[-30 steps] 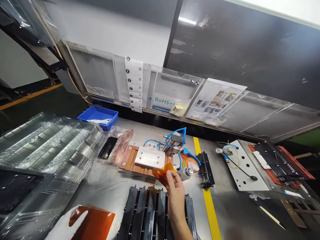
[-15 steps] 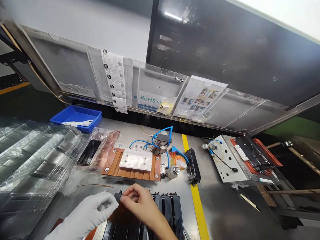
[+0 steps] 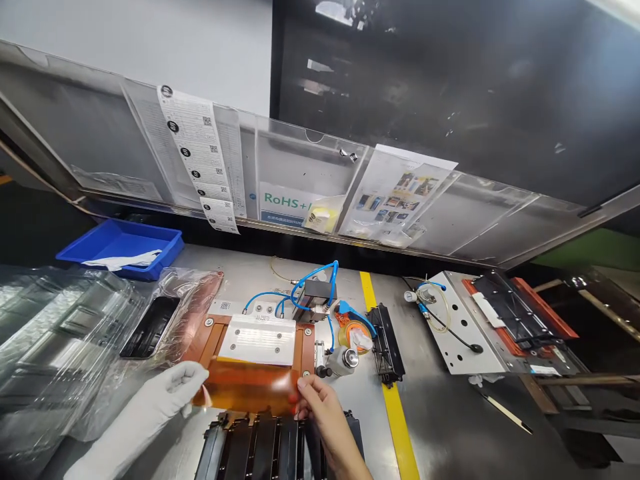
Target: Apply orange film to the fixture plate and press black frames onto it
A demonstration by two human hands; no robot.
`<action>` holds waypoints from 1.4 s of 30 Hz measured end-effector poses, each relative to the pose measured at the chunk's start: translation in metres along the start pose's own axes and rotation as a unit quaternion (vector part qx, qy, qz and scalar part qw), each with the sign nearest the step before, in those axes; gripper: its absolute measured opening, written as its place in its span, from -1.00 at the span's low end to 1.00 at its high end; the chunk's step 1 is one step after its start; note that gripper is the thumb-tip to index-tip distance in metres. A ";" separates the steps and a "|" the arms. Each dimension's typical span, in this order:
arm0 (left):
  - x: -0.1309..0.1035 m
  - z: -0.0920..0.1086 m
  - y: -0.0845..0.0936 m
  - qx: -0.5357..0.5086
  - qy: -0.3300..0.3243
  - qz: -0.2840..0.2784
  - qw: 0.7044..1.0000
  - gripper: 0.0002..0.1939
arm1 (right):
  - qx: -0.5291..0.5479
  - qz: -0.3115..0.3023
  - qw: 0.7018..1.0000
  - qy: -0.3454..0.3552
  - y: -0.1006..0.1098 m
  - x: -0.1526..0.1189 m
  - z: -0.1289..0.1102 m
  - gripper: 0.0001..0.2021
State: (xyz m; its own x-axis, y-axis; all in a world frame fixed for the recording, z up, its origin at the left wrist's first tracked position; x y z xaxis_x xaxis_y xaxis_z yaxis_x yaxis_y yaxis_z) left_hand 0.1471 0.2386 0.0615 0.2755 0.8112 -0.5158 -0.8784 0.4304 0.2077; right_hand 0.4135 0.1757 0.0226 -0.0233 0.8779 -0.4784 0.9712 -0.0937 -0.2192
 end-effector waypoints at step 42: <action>0.088 -0.018 0.015 -0.009 -0.042 0.049 0.998 -0.65 | -0.506 0.056 0.860 -0.006 0.058 0.051 -0.049 -0.87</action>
State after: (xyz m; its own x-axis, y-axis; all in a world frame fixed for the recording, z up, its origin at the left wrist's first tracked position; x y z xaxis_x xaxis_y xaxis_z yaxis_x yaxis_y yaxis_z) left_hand 0.1512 0.3091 0.0039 0.2188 0.8799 -0.4218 -0.9091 0.3408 0.2394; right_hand 0.4799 0.2383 0.0277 0.0878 0.8847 -0.4578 0.6759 0.2847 0.6798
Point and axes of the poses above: each hand's wrist, its own x-axis towards the middle knuckle, its own y-axis out of the back of the hand, z = x × y, the point moved 5 cm from there along x, towards the middle knuckle, and after that the axes turned 6 degrees about -z, right-handed, at the moved point
